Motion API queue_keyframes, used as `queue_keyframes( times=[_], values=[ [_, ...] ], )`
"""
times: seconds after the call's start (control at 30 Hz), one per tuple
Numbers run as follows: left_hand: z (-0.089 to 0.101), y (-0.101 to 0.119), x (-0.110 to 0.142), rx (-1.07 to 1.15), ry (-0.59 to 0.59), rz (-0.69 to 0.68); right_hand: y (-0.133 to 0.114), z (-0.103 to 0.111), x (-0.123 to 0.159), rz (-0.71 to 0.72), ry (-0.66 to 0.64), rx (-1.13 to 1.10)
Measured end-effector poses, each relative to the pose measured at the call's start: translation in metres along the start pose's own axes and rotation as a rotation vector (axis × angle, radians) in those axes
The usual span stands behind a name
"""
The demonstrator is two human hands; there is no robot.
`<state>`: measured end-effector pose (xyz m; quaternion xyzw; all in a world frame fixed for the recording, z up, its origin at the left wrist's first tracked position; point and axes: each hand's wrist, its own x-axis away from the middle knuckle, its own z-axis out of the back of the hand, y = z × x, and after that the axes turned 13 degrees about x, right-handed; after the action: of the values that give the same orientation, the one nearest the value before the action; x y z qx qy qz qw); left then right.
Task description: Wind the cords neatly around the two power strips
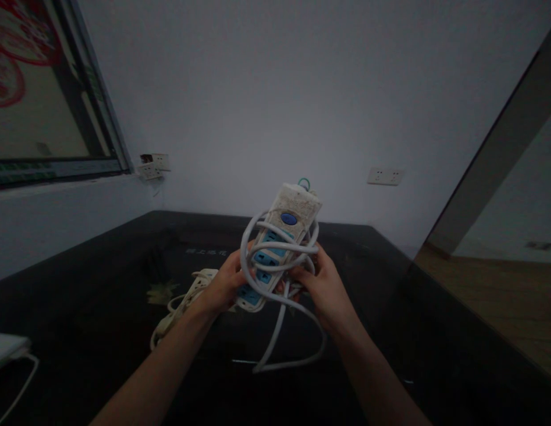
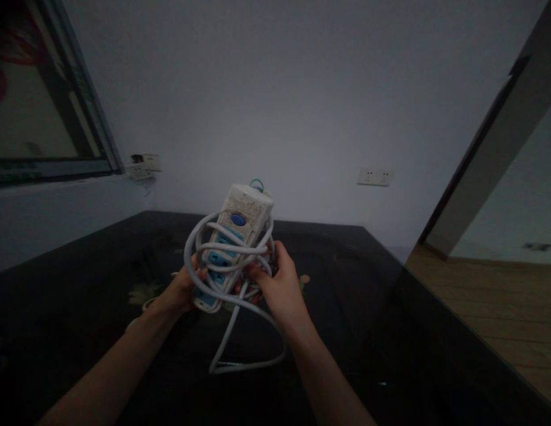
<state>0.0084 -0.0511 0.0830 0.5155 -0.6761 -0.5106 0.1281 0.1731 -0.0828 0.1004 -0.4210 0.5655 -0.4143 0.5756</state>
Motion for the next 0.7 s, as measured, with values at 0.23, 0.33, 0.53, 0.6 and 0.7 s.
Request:
queue_keyframes(
  times=[0.23,0.33,0.53,0.6,0.7],
  values=[
    [-0.006,0.005,-0.007,0.290,0.094,0.055,-0.002,0.026,-0.009,-0.108,-0.349,-0.239],
    [-0.005,0.010,-0.008,0.409,0.074,0.128,-0.001,0.033,-0.013,-0.064,-0.415,-0.255],
    [-0.005,0.009,-0.006,0.490,0.024,0.186,0.001,0.024,-0.010,0.088,-0.306,-0.154],
    [-0.005,0.008,-0.006,0.500,0.019,0.196,0.000,0.022,-0.009,0.154,-0.235,-0.118],
    [-0.008,0.005,-0.005,0.505,0.039,0.217,-0.001,0.022,-0.007,0.202,-0.178,-0.083]
  ],
)
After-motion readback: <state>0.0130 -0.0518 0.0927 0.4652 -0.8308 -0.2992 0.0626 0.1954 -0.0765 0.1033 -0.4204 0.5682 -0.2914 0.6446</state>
